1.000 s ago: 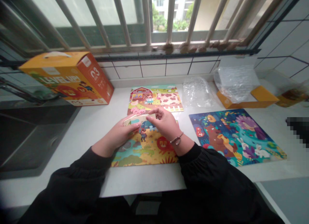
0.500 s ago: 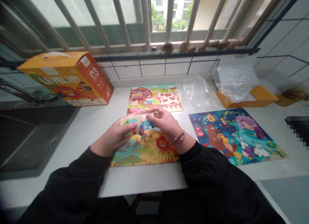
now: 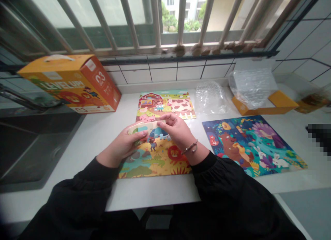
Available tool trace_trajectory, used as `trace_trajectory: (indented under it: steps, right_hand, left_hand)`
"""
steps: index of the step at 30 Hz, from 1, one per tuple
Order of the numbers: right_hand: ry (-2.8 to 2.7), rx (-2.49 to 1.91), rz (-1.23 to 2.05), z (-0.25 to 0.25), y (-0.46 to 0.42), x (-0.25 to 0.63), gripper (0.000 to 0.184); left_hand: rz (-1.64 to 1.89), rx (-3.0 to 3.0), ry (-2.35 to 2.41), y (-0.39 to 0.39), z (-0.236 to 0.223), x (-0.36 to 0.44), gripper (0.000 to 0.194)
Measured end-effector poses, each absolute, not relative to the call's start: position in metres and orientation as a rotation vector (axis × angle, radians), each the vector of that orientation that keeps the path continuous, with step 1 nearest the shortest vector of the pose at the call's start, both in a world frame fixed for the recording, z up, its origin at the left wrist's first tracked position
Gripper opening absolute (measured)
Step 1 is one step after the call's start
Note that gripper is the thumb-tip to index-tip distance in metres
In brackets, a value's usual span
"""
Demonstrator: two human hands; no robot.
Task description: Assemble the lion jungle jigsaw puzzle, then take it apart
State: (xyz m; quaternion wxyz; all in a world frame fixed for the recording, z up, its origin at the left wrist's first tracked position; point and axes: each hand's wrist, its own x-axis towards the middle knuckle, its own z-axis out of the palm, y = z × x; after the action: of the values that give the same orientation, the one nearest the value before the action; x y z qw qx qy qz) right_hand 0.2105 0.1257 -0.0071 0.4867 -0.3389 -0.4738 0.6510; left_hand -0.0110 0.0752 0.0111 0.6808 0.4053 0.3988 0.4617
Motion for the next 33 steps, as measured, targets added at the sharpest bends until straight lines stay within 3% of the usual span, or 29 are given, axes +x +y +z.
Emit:
trace_trajectory:
  steps: [11,15,18,22,25,33]
  right_hand:
    - [-1.267,-0.877,1.429,-0.016,0.130,0.215,0.055]
    - [-1.487,-0.852,1.302,-0.012,0.131,0.221,0.051]
    - [-1.760,-0.887,0.942,-0.006,0.130,0.226,0.030]
    - [-1.890,-0.895,0.514,-0.002,0.128,0.229,0.005]
    - [-1.880,-0.828,0.423,0.000,0.127,0.228,0.009]
    - [-1.827,-0.767,0.310,0.004,0.125,0.229,0.018]
  left_hand:
    - [1.010,1.160,1.019,0.078,0.008,-0.017,0.054]
    - [1.025,1.672,1.188,0.078,0.018,-0.020,0.031]
    - [1.137,2.085,1.159,0.080,0.020,-0.023,0.010]
    - [1.226,2.398,1.013,0.083,0.016,-0.027,0.028]
    - [1.203,2.537,0.962,0.084,0.015,-0.028,0.038]
    - [1.281,2.680,0.993,0.082,0.018,-0.025,0.036]
